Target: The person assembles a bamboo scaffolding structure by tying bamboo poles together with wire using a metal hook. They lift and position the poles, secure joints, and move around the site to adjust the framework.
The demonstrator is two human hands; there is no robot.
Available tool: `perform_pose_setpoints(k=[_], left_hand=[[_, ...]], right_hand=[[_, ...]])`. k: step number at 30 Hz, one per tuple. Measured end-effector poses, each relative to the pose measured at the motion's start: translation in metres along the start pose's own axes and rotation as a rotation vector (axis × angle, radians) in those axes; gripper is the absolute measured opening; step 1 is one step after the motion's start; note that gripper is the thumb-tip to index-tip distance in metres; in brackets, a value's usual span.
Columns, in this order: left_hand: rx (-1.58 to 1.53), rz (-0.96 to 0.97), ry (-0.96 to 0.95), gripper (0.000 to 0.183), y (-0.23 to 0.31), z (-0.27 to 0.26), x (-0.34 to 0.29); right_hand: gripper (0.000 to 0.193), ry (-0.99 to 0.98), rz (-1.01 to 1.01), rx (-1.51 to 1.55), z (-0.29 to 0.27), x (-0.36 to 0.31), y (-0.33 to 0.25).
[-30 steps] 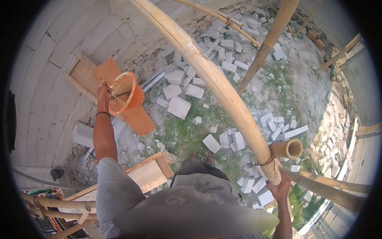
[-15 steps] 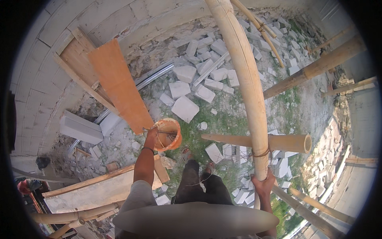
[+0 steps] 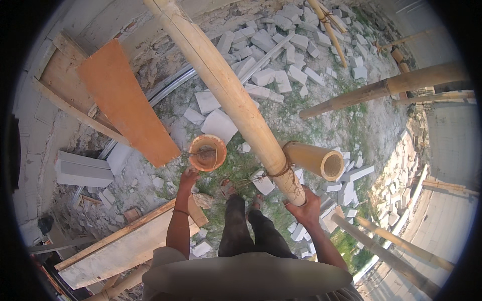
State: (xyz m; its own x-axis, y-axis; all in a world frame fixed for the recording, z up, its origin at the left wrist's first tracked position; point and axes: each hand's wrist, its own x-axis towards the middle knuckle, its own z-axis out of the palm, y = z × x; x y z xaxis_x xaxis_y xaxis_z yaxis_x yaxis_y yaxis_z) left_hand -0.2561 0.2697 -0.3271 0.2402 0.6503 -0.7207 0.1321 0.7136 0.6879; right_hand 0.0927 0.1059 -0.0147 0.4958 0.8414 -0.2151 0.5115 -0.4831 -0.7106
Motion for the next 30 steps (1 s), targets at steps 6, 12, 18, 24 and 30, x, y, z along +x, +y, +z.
perform_pose_setpoints(k=[6,12,18,24,30], left_hand=[[-0.426,0.543,-0.073,0.058,0.229,-0.034,-0.105],[-0.524,0.636,-0.226,0.078,0.286,0.018,-0.143],[-0.718,0.515,0.493,0.057,0.235,-0.027,-0.175],[-0.844,0.241,0.612,0.042,0.166,-0.104,-0.199],[-0.817,0.395,0.726,0.041,0.101,-0.129,-0.242]], right_hand=[[0.046,-0.034,-0.136,-0.052,0.035,0.002,0.009],[0.050,-0.119,-0.287,-0.117,0.066,-0.024,0.025],[0.067,-0.537,-0.523,-0.211,0.082,-0.035,0.019],[0.048,-1.020,-0.248,-0.043,0.112,0.047,0.055],[0.023,-0.607,-0.437,-0.173,0.267,0.212,0.111]])
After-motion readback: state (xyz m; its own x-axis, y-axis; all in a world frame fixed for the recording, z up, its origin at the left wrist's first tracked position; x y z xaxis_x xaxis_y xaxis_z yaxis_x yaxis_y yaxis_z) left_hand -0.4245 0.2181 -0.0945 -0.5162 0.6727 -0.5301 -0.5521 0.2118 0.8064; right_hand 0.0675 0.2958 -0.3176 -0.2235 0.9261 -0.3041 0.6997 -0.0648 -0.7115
